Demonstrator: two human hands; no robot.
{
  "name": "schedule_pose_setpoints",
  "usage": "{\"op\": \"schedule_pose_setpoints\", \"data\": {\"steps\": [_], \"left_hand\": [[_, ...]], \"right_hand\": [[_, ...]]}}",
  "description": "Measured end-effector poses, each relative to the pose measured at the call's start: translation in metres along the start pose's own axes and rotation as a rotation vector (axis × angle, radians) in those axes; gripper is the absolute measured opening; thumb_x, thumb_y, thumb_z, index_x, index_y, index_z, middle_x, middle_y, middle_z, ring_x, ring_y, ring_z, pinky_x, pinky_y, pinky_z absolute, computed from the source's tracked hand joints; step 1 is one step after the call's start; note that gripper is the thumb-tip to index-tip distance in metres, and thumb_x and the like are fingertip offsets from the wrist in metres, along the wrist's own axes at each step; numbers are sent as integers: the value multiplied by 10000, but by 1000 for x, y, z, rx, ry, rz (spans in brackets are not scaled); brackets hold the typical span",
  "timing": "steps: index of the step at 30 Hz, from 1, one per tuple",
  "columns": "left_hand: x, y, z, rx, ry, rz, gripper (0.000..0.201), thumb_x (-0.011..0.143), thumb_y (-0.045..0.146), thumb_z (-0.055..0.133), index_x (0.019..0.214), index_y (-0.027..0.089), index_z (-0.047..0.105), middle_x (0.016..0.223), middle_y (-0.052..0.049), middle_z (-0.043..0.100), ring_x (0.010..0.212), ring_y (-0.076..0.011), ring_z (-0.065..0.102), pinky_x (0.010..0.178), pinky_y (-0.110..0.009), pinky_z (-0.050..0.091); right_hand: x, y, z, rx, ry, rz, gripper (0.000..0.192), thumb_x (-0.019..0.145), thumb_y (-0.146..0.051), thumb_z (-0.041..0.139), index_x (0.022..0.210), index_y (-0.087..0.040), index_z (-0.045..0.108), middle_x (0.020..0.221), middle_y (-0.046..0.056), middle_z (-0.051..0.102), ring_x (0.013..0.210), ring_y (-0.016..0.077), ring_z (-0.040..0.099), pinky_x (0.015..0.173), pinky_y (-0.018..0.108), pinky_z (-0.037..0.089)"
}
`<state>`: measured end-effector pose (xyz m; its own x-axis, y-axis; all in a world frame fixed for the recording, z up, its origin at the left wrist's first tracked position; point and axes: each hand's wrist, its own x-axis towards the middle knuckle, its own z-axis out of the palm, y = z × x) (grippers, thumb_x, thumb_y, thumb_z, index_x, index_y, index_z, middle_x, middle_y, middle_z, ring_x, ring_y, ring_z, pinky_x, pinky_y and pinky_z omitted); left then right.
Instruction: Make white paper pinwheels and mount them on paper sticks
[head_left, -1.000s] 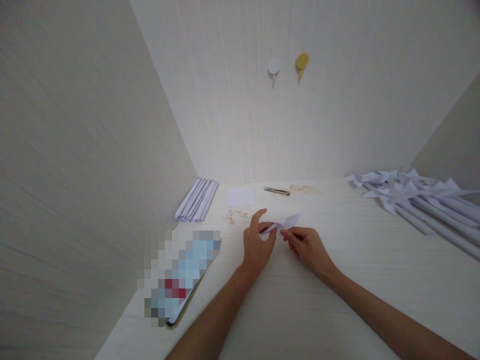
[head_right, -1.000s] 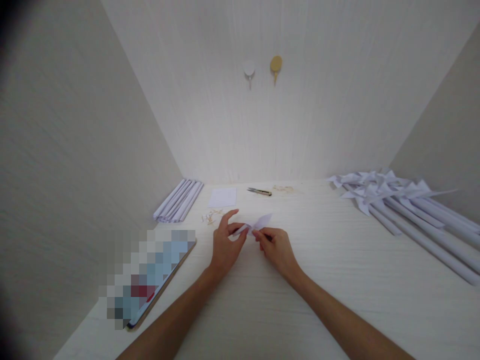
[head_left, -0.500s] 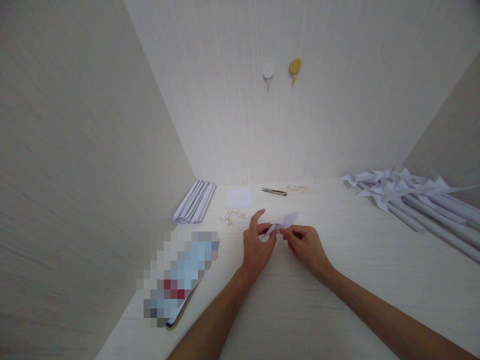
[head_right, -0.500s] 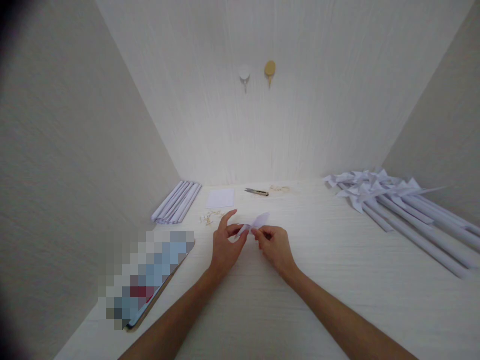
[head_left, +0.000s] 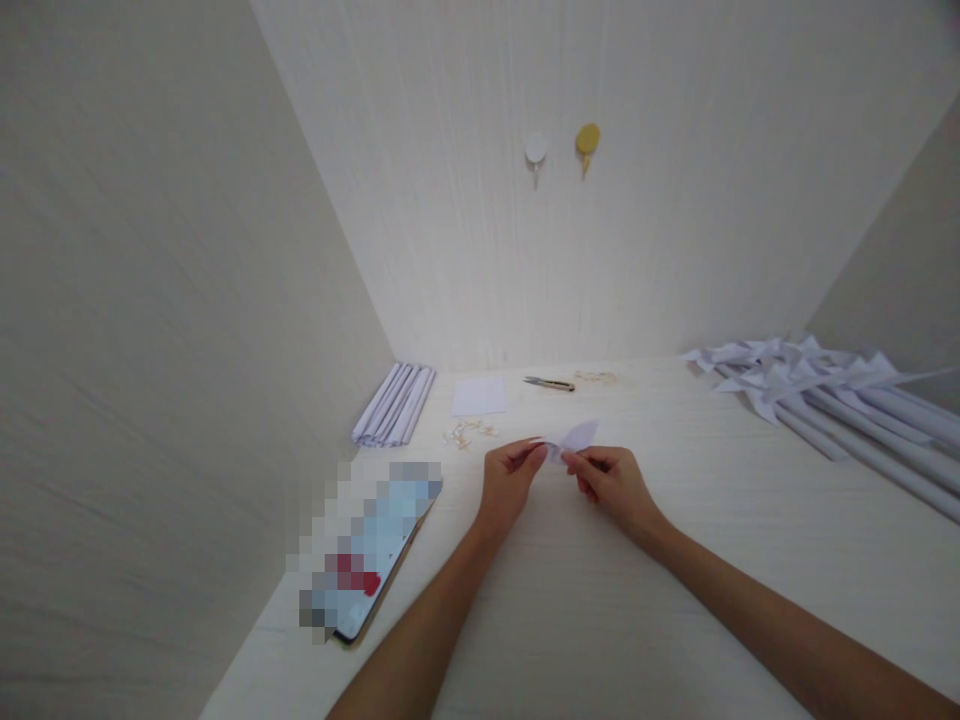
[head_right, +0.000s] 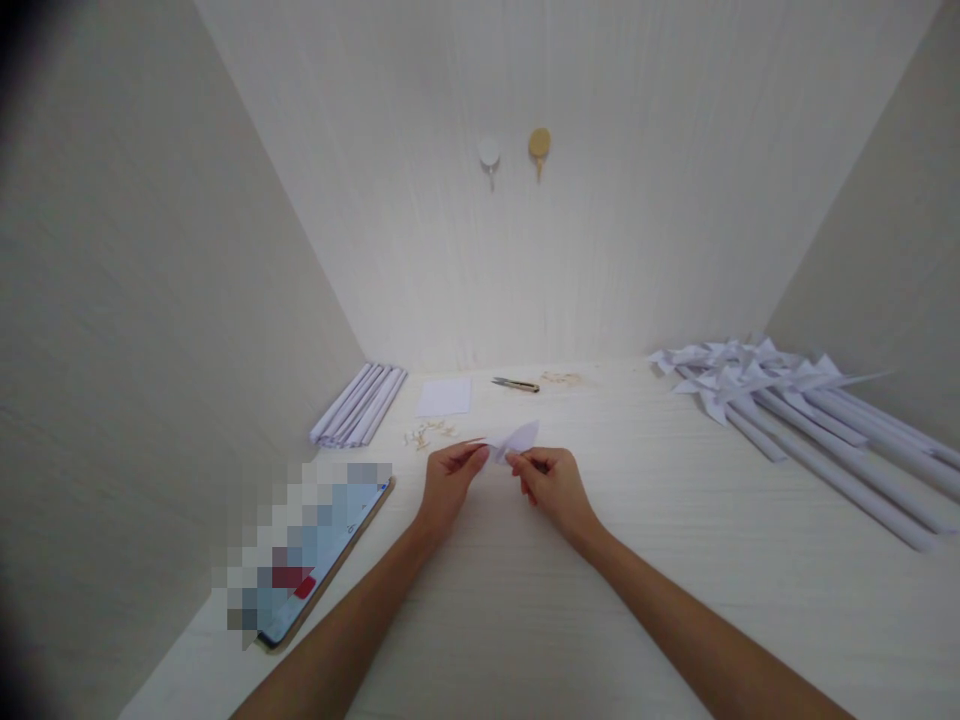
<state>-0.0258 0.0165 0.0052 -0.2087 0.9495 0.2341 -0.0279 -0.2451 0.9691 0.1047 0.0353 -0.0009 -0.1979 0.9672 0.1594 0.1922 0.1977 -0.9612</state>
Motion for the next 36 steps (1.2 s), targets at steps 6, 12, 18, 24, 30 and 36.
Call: {"op": "schedule_pose_setpoints", "data": {"steps": [6, 12, 18, 24, 30, 36], "left_hand": [[-1, 4, -2, -93, -26, -73, 59, 571, 172, 628, 611, 144, 662, 643, 4, 661, 621, -111, 572, 652, -246, 452], [1, 3, -3, -85, -112, -49, 79, 585, 178, 623, 641, 148, 670, 658, -7, 666, 623, -124, 576, 643, -245, 454], [3, -3, -2, -24, -25, 12, 95, 609, 187, 598, 666, 137, 657, 679, -17, 667, 655, -132, 588, 654, -248, 462], [0, -5, 1, 63, -32, 14, 213, 602, 148, 584, 810, 126, 626, 783, -55, 663, 714, -142, 602, 654, -245, 477], [-3, -4, 1, 190, 32, 106, 229, 606, 111, 554, 829, 117, 604, 776, -63, 652, 708, -141, 602, 661, -244, 475], [-5, -2, 1, 167, 32, 116, 242, 631, 112, 533, 870, 111, 569, 732, -53, 641, 704, -134, 601, 665, -236, 470]], "right_hand": [[3, 4, -2, 103, -55, 55, 303, 621, -386, 579, 461, -137, 519, 326, -56, 410, 282, 51, 324, 309, 190, 230], [4, 9, -2, 200, -122, 126, 316, 633, -382, 562, 437, -140, 504, 282, -60, 389, 250, 39, 295, 285, 179, 189], [6, 8, -1, 237, -130, 131, 302, 615, -369, 586, 437, -138, 507, 280, -60, 396, 247, 35, 296, 284, 175, 178], [8, 10, 0, 225, -108, 93, 295, 609, -373, 597, 453, -137, 514, 305, -61, 409, 266, 41, 326, 297, 175, 209], [6, 5, -1, 205, -146, 97, 319, 598, -411, 591, 454, -137, 512, 312, -61, 408, 270, 39, 319, 299, 177, 203], [4, 3, -1, 175, -160, 108, 334, 580, -435, 593, 452, -136, 514, 304, -62, 397, 271, 38, 306, 302, 180, 195]]}}
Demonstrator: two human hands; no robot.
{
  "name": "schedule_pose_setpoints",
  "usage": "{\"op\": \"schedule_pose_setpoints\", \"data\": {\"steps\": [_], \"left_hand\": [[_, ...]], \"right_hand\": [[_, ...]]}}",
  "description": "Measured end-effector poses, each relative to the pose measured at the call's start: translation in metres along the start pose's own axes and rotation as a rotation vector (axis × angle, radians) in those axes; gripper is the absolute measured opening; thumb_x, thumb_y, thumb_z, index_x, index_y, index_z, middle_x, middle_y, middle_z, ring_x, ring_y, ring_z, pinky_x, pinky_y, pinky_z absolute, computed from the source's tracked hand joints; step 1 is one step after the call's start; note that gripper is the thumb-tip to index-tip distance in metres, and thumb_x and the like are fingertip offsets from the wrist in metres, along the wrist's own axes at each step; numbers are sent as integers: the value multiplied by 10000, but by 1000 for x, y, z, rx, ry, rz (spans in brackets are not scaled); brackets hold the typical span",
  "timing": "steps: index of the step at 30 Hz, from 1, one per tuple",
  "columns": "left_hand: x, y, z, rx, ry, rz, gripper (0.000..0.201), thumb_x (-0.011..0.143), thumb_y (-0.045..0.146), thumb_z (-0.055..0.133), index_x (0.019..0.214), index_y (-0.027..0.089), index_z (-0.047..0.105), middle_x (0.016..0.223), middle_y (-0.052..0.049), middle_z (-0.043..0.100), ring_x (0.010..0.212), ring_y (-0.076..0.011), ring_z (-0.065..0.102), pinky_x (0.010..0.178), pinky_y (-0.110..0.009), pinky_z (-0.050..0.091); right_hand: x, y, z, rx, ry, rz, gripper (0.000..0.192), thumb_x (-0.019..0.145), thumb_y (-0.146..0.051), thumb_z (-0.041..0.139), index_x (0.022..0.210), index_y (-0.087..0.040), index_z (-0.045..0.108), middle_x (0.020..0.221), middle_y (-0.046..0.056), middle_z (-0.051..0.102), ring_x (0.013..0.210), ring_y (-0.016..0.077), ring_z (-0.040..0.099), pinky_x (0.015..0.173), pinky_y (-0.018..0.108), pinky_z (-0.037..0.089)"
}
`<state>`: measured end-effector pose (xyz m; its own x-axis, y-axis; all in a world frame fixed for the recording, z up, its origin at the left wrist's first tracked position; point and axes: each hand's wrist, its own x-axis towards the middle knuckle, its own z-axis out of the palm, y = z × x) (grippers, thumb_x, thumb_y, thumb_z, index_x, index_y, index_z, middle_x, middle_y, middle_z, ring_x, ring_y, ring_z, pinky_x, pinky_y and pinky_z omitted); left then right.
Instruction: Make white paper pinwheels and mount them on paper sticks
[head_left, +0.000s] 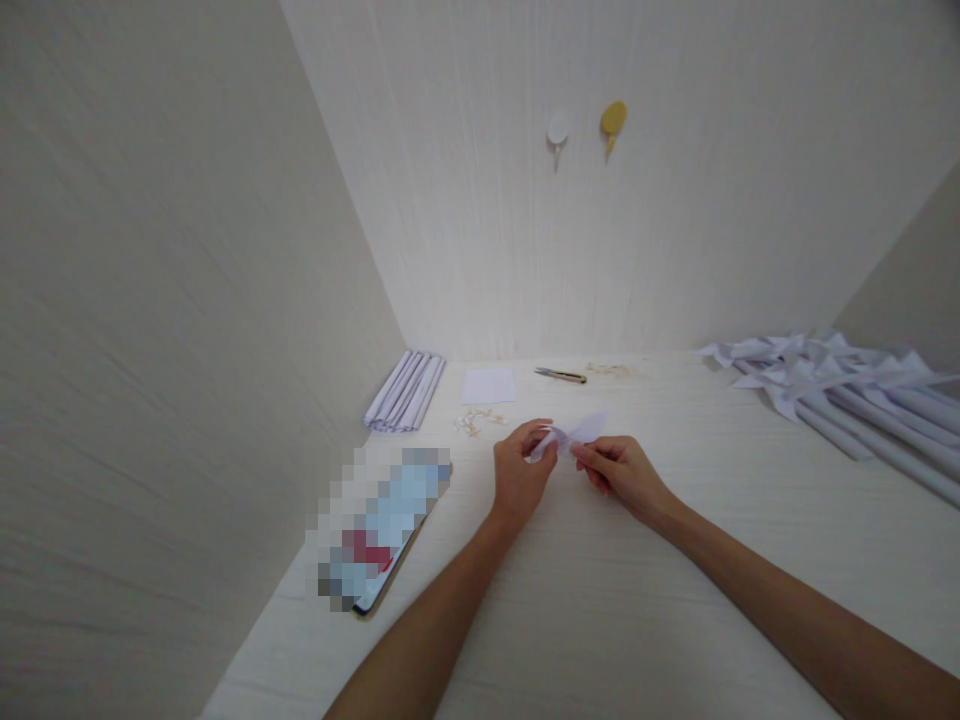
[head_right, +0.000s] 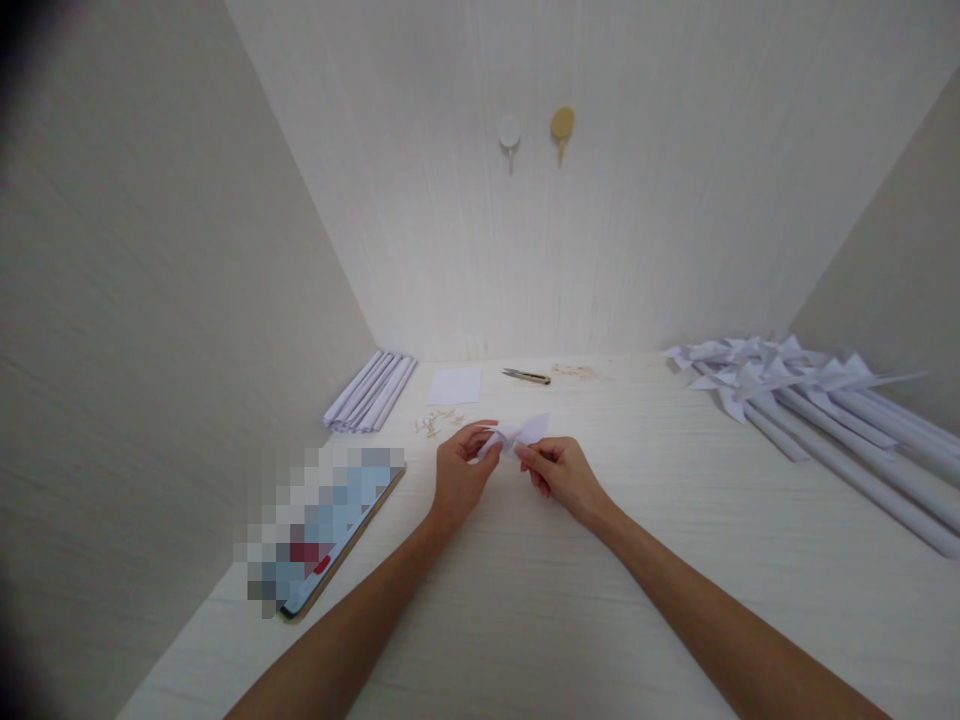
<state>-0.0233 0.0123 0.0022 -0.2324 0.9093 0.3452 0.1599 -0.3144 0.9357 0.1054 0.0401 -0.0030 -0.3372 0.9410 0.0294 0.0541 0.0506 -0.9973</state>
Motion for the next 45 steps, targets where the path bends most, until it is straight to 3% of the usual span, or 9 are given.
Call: {"op": "schedule_pose_setpoints", "data": {"steps": [17, 38, 45], "left_hand": [[-1, -1, -1, 76, -12, 51, 266, 634, 114, 525, 892, 145, 576, 687, -11, 648, 639, -109, 598, 659, -223, 468], [-1, -2, 0, 104, -9, 66, 265, 650, 119, 524, 910, 139, 572, 751, -41, 665, 670, -121, 609, 679, -241, 477], [-3, 1, 4, 37, -42, 2, 293, 631, 128, 553, 924, 147, 573, 763, -43, 665, 680, -131, 614, 671, -249, 493]], "right_hand": [[-1, -1, 0, -117, 16, -1, 325, 585, -434, 579, 466, -137, 521, 307, -55, 407, 278, 44, 312, 308, 187, 214], [-2, 1, 1, -170, 67, -70, 339, 650, -446, 512, 487, -149, 521, 332, -51, 398, 297, 64, 320, 316, 199, 228], [-10, -4, 2, -388, 248, -223, 341, 673, -423, 508, 470, -150, 536, 373, -25, 436, 350, 87, 372, 370, 216, 286]]}}
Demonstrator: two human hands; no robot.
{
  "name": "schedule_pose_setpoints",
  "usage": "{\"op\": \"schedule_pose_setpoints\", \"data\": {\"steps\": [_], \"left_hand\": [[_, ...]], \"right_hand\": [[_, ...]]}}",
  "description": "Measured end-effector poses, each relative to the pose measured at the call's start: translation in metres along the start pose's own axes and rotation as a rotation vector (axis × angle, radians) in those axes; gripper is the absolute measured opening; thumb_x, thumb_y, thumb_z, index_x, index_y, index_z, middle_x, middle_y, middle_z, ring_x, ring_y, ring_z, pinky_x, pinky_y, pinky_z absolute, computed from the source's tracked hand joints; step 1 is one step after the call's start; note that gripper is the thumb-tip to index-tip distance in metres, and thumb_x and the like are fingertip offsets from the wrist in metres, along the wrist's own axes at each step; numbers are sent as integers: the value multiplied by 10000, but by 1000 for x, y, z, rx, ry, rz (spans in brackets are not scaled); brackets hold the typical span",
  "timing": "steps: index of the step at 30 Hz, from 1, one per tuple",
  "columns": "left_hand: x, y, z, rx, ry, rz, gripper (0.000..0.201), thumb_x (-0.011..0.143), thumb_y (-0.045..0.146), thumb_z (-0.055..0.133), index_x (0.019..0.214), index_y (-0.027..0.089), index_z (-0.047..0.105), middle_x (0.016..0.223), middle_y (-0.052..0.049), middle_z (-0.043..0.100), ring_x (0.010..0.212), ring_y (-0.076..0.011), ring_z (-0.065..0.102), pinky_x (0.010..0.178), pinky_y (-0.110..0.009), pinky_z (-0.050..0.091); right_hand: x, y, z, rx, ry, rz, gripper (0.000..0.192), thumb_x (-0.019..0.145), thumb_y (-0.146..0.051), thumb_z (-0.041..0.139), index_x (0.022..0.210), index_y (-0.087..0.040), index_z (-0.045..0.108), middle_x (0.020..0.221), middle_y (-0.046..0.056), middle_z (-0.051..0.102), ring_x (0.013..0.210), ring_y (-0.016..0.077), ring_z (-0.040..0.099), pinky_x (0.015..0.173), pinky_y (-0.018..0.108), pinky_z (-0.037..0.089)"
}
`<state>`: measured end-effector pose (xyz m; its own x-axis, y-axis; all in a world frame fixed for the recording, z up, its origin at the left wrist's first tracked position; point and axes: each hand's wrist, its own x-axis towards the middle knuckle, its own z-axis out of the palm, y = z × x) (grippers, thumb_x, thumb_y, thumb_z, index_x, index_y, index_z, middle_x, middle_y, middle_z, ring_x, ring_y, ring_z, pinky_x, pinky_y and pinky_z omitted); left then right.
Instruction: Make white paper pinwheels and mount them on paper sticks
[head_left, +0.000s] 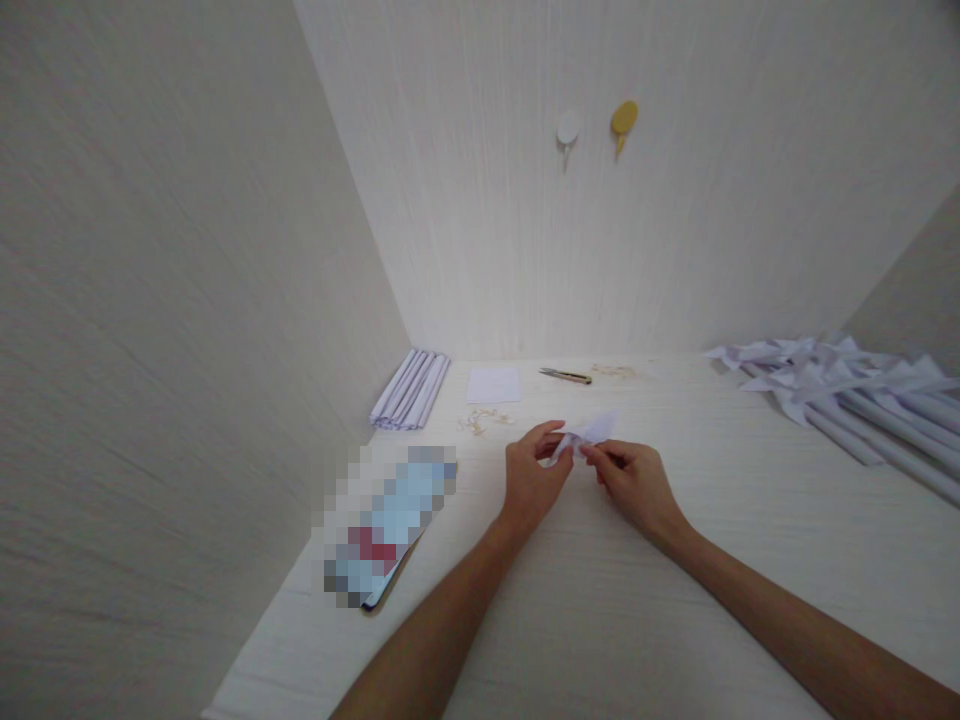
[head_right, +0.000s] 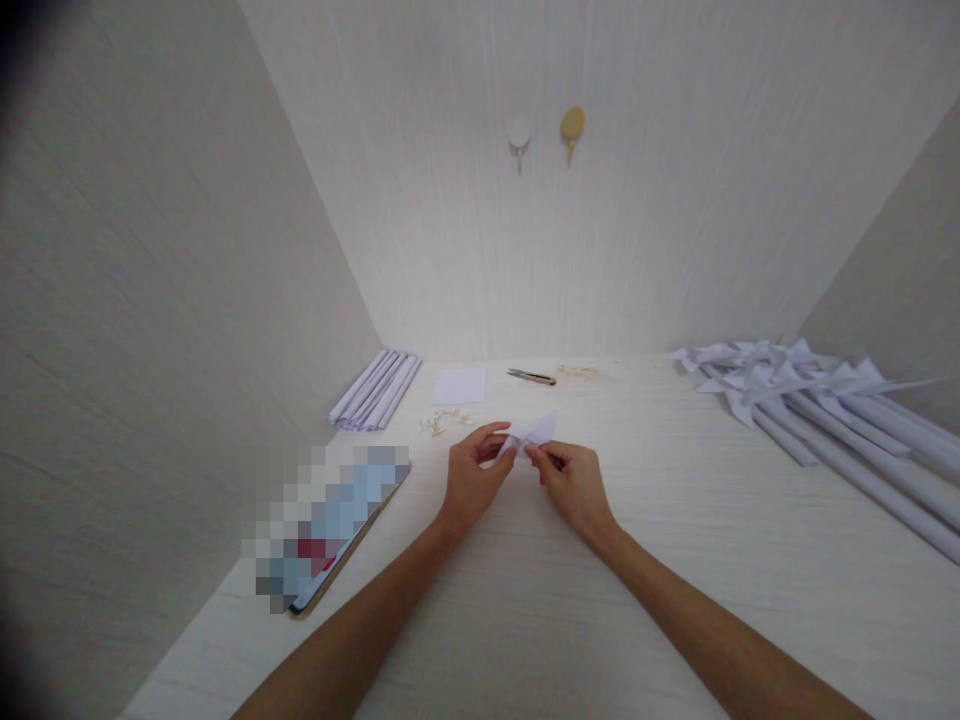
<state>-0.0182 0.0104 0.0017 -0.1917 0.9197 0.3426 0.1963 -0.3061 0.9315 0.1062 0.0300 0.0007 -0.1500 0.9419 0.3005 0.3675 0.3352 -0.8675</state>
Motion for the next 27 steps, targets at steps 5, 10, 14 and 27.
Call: {"op": "schedule_pose_setpoints", "data": {"steps": [5, 10, 14, 27], "left_hand": [[-1, 3, -1, -49, -15, 2, 244, 702, 247, 509, 885, 130, 620, 805, -56, 662, 723, -148, 603, 690, -260, 479], [0, 5, -4, -24, -77, 51, 271, 749, 311, 444, 773, 149, 661, 692, -10, 646, 684, -146, 570, 643, -245, 458], [0, 6, -3, -52, -49, 26, 244, 724, 300, 485, 745, 144, 672, 670, -9, 646, 657, -145, 567, 631, -245, 455], [0, 3, -2, -39, 4, 62, 226, 705, 268, 517, 833, 155, 665, 835, -42, 672, 751, -165, 603, 711, -270, 466]], "right_hand": [[0, 0, 2, 195, -48, 124, 357, 648, -455, 526, 456, -154, 516, 326, -39, 406, 284, 69, 324, 310, 204, 239], [1, 2, 6, 401, -119, 248, 393, 628, -504, 521, 451, -155, 490, 307, -39, 391, 252, 58, 285, 274, 200, 192], [-2, -2, 5, 41, 51, -11, 382, 683, -449, 489, 434, -160, 475, 358, -25, 392, 340, 73, 320, 354, 212, 253], [1, -11, 13, 527, -53, 371, 310, 599, -428, 524, 431, -180, 447, 296, -57, 332, 260, 52, 209, 293, 211, 128]]}}
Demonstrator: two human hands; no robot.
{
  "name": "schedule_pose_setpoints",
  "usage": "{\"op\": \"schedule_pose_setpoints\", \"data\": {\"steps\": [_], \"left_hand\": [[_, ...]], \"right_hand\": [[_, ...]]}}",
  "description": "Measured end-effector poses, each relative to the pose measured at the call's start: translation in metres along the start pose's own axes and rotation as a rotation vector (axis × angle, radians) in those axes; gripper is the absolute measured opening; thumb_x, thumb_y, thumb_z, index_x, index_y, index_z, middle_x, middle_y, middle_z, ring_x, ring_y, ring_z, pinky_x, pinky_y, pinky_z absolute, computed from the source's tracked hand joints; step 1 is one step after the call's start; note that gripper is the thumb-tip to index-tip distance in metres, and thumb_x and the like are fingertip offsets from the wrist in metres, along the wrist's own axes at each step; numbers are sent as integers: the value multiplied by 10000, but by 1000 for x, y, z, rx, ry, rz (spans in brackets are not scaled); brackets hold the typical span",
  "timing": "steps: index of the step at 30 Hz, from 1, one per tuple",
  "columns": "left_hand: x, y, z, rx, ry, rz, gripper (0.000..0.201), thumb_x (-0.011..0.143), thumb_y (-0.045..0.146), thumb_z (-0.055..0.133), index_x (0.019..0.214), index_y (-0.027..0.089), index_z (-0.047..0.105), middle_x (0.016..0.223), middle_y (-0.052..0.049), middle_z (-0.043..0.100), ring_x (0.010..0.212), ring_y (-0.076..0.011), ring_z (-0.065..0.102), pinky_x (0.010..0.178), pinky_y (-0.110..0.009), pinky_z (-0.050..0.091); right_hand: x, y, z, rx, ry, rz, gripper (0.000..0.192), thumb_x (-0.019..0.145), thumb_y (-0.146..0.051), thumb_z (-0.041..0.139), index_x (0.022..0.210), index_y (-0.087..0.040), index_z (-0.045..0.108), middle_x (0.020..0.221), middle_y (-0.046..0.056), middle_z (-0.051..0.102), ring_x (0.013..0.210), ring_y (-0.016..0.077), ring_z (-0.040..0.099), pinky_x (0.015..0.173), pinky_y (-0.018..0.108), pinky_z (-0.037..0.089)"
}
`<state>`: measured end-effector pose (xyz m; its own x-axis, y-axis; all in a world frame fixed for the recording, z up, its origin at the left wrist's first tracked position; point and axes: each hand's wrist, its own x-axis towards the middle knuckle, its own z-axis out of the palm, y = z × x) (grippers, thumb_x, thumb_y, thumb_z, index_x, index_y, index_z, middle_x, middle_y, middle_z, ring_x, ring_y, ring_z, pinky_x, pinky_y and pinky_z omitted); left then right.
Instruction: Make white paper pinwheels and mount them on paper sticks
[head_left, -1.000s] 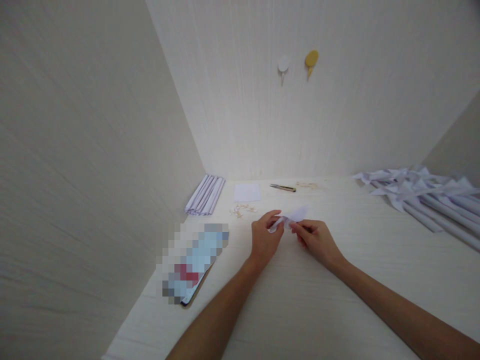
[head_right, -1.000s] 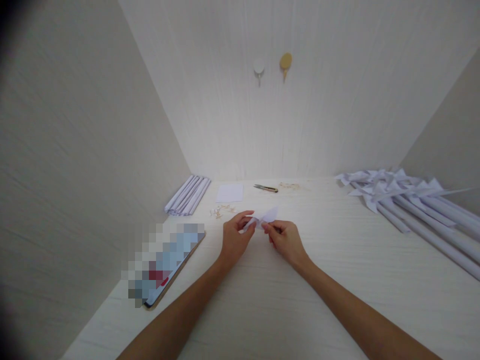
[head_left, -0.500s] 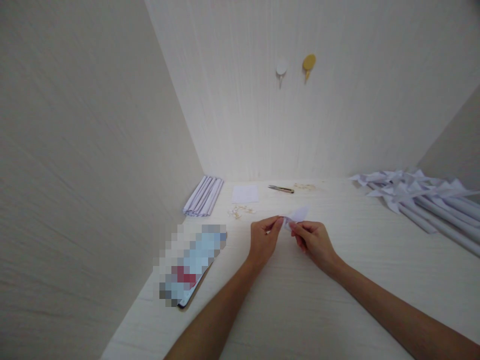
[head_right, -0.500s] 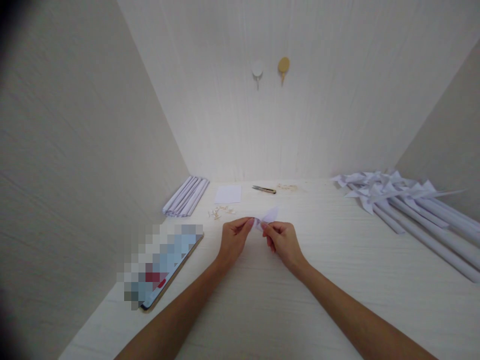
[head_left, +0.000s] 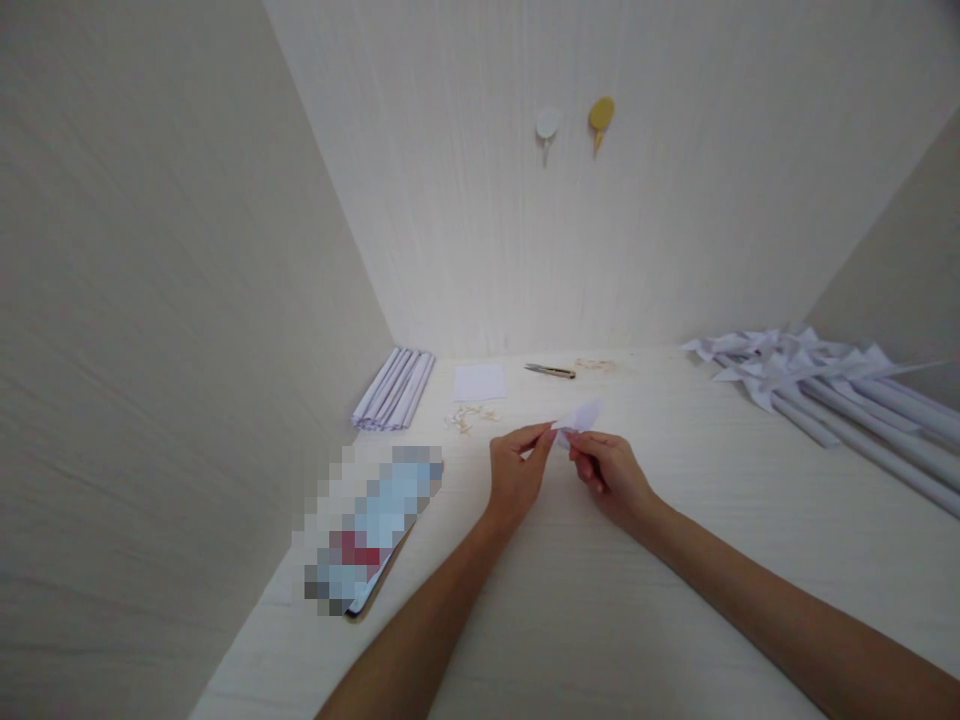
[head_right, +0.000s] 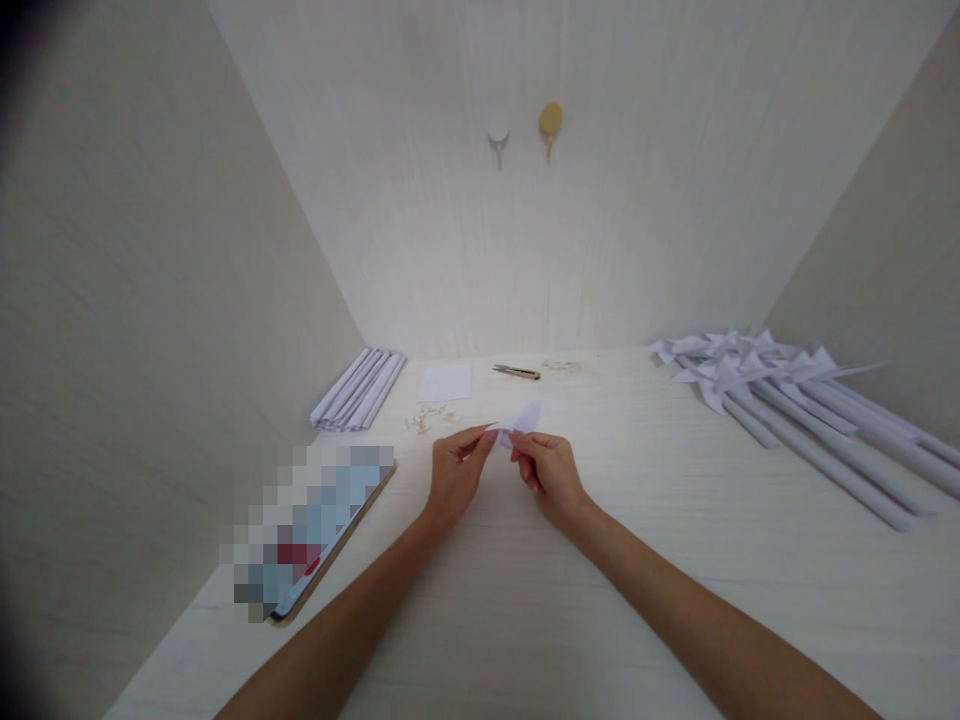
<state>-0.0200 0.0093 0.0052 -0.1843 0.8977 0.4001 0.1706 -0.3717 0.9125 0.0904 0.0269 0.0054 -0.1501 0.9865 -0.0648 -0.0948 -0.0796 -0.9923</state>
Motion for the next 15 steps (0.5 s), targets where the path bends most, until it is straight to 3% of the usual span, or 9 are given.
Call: {"op": "schedule_pose_setpoints", "data": {"steps": [2, 7, 9, 11, 15], "left_hand": [[0, -1, 0, 0, -4, 1, 224, 706, 267, 515, 831, 157, 665, 835, -40, 672, 750, -166, 604, 711, -274, 467], [0, -6, 1, -40, -15, -12, 222, 706, 270, 518, 834, 161, 662, 837, -40, 671, 766, -164, 602, 725, -279, 462], [0, -6, 2, -54, -15, -20, 217, 702, 269, 521, 826, 160, 663, 825, -37, 673, 764, -162, 601, 721, -277, 461], [1, -5, 2, -57, -8, -31, 211, 698, 268, 525, 811, 158, 666, 809, -32, 674, 753, -160, 602, 706, -272, 463], [1, -1, 0, -28, 7, -41, 199, 692, 260, 528, 789, 157, 669, 782, -21, 676, 728, -154, 598, 680, -262, 459]], "right_hand": [[0, 0, -1, -103, 20, -81, 311, 625, -416, 509, 435, -177, 453, 306, -54, 334, 279, 58, 228, 309, 213, 153], [0, 2, -10, -646, 168, -547, 347, 687, -372, 486, 411, -163, 466, 393, -13, 403, 401, 86, 326, 428, 230, 248], [0, 2, -11, -719, 189, -617, 355, 700, -360, 475, 405, -162, 468, 409, -7, 423, 411, 88, 334, 449, 234, 255], [0, 2, -9, -649, 163, -549, 342, 695, -357, 478, 412, -164, 473, 399, -9, 423, 400, 88, 343, 436, 230, 257], [1, 0, -3, -228, 17, -148, 299, 666, -375, 467, 446, -173, 461, 324, -47, 353, 295, 67, 267, 334, 214, 187]]}}
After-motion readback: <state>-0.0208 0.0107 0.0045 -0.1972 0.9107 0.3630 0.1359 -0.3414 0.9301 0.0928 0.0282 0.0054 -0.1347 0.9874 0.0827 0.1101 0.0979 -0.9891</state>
